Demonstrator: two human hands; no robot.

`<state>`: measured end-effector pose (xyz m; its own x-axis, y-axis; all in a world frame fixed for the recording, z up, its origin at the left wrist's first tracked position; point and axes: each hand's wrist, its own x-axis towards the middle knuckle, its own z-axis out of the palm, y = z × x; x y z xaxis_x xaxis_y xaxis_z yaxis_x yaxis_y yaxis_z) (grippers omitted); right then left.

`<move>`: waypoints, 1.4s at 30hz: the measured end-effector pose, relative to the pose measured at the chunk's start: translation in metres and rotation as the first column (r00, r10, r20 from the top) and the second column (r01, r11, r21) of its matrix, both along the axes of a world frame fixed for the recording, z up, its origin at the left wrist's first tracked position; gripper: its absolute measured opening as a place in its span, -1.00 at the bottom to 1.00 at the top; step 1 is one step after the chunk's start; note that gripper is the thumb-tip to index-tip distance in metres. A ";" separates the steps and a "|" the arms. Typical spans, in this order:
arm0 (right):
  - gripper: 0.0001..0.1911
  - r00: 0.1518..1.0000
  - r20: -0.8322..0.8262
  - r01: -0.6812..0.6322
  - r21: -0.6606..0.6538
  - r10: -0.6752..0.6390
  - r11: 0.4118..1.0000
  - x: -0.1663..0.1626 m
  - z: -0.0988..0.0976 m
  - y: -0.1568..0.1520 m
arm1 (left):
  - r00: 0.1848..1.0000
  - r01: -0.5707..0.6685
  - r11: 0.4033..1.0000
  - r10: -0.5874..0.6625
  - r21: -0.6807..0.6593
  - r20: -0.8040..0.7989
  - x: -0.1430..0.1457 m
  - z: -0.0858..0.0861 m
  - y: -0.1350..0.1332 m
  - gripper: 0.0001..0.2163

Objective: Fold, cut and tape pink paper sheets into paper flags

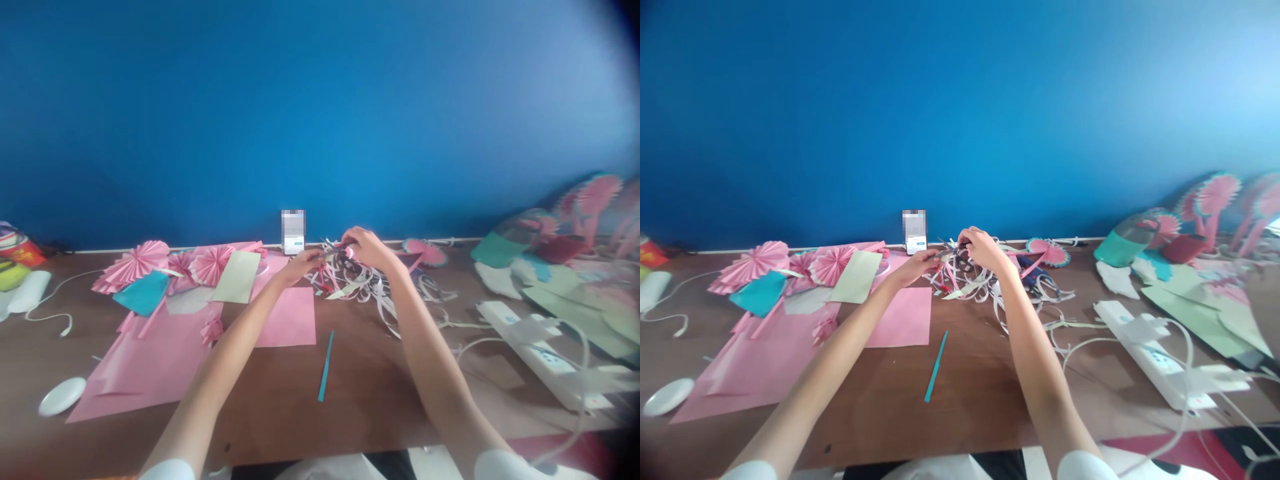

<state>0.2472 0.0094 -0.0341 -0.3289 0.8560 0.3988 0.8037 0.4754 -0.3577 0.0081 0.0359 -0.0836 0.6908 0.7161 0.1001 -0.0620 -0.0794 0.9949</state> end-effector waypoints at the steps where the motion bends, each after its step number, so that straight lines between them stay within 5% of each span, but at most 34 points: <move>1: -0.63 1.000 0.002 0.000 0.003 0.000 1.000 0.001 0.000 0.000 | 1.000 0.016 1.000 -0.016 -0.010 -0.002 0.000 -0.001 0.000 -0.68; 8: -0.64 1.000 0.007 -0.028 -0.018 0.028 0.999 -0.002 0.006 -0.004 | 0.994 0.017 0.996 -0.007 -0.087 0.114 -0.008 -0.004 0.004 -0.67; 16: -0.48 0.987 0.071 0.137 0.089 -0.144 0.986 0.024 0.010 -0.010 | 0.994 0.016 0.994 -0.003 -0.110 0.111 -0.020 -0.002 0.006 -0.68; 20: -0.49 0.976 -0.065 0.210 0.026 -0.208 0.977 0.042 0.003 -0.005 | 0.987 -0.038 0.987 0.061 -0.155 0.150 -0.020 -0.005 0.008 -0.68; 23: -0.69 0.942 -0.311 0.099 -0.098 -0.125 0.990 0.037 -0.004 0.000 | 0.985 -0.106 0.984 0.124 -0.143 0.119 -0.018 -0.009 0.011 -0.63; 27: -0.77 0.631 -0.773 -0.291 -0.319 -0.070 0.902 0.006 -0.013 0.002 | 0.969 -0.228 0.968 0.236 -0.105 0.072 -0.014 -0.013 0.014 -0.58; 32: -0.73 0.537 -0.844 -0.506 -0.321 0.002 0.801 -0.022 -0.016 -0.001 | 0.939 -0.327 0.931 0.339 -0.162 0.050 -0.014 -0.014 0.015 -0.64; 42: -0.60 0.569 -0.815 -0.532 -0.464 -0.107 0.708 -0.043 -0.031 0.003 | 0.918 -0.343 0.909 0.378 -0.237 0.123 -0.015 -0.014 0.015 -0.60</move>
<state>0.2039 0.0125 -0.0656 -0.3929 0.9195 0.0087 -0.0194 0.0012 -0.9998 -0.0067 0.0510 -0.0973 0.3683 0.9296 0.0119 -0.2297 0.0786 0.9701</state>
